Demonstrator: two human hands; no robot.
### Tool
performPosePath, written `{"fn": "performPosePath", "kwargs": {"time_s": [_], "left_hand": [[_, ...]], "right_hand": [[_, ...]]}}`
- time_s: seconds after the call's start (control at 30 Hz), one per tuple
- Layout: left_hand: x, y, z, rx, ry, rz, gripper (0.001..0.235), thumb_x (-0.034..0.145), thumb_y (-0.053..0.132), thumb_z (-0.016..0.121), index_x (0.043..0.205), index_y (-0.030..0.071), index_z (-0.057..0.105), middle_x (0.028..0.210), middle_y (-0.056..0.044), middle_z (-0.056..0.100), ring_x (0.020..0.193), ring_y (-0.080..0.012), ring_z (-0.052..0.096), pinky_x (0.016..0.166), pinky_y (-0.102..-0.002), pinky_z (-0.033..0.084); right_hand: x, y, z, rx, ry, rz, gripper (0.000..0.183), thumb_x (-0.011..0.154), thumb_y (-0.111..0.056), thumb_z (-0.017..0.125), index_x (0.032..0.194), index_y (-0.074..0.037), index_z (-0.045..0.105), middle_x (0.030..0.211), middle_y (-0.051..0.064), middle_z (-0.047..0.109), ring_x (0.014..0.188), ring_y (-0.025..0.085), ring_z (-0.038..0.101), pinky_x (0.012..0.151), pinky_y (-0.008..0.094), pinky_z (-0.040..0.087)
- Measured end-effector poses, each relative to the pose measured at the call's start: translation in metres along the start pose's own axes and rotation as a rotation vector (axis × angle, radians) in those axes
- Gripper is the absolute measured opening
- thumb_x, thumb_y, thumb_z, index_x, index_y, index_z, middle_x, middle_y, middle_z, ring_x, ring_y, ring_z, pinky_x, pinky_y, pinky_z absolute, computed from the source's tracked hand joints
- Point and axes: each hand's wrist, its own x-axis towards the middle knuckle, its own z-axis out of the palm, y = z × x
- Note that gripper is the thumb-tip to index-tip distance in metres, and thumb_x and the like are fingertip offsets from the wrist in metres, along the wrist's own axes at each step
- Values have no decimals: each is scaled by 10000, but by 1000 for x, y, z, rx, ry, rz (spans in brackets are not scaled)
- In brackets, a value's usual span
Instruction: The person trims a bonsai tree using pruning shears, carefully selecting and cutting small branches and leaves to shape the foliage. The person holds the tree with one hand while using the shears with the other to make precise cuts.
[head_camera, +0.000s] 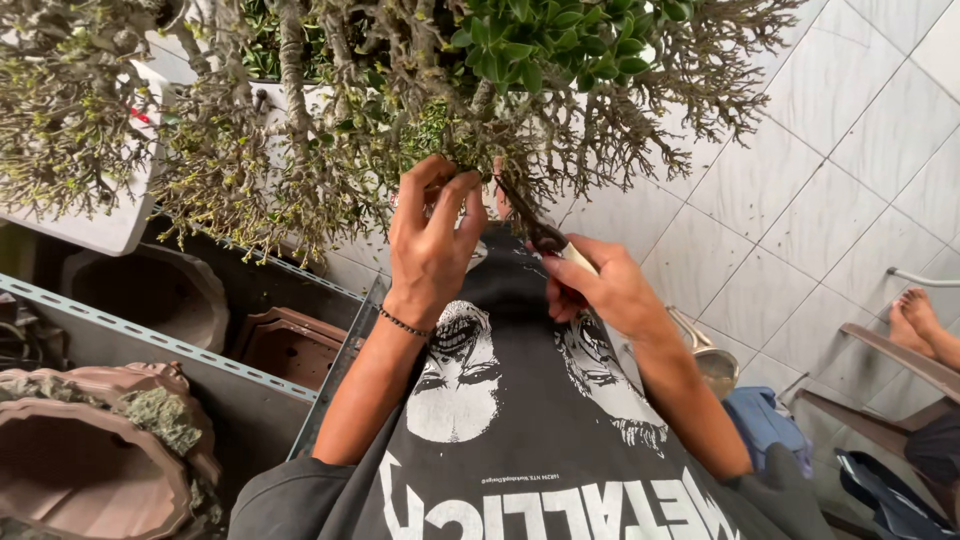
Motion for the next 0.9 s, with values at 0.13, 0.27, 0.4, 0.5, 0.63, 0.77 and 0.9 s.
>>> {"fn": "performPosePath", "kwargs": {"time_s": [0.13,0.27,0.4,0.5,0.63,0.77,0.9], "left_hand": [[4,2,-6,-57,-39,-27,172,909,-48,743,1070,11,746,1099,-179,621,912,-314,721,759,-370,661],[2,-1,-6,-13,-34,-16,180,906,-43,749,1074,20,737,1104,-162,623,923,-298,722,749,-351,664],[10,6,-12,-9,-66,-30,188,903,-74,740,1071,8,722,1088,-181,616,936,-307,717,764,-380,677],[4,0,-8,-36,-64,-42,214,896,-69,740,1089,24,728,1109,-165,605,959,-294,713,769,-366,687],[4,2,-7,-34,-47,-59,221,890,-82,747,1083,21,719,1102,-160,596,958,-295,715,757,-369,692],[3,3,-6,-47,-60,-72,219,902,-79,741,1095,18,706,1109,-161,586,958,-300,710,762,-383,693],[7,6,-7,-68,-44,-58,212,901,-82,738,1084,20,705,1102,-154,576,957,-298,708,767,-366,691]], "right_hand": [[1,-21,15,61,10,16,198,965,-180,701,1016,8,736,646,219,686,524,286,737,447,415,653],[6,-36,22,39,37,-29,224,960,-188,720,826,-8,706,537,177,639,417,214,649,364,339,577],[10,-33,18,30,59,-73,166,954,-130,724,821,-35,695,512,126,589,358,140,560,285,269,473],[11,-24,11,25,41,-47,124,960,-129,723,875,-41,702,518,127,571,349,130,536,279,249,452],[-1,-26,15,46,-1,2,164,966,-186,711,933,-25,707,578,199,655,410,238,663,327,351,580],[-4,-20,21,84,-47,-28,191,986,-200,702,978,-9,693,658,228,697,517,293,747,419,417,656],[-2,-26,27,35,-45,-70,181,1009,-183,667,1005,-4,693,653,216,687,513,283,741,421,406,653]]}}
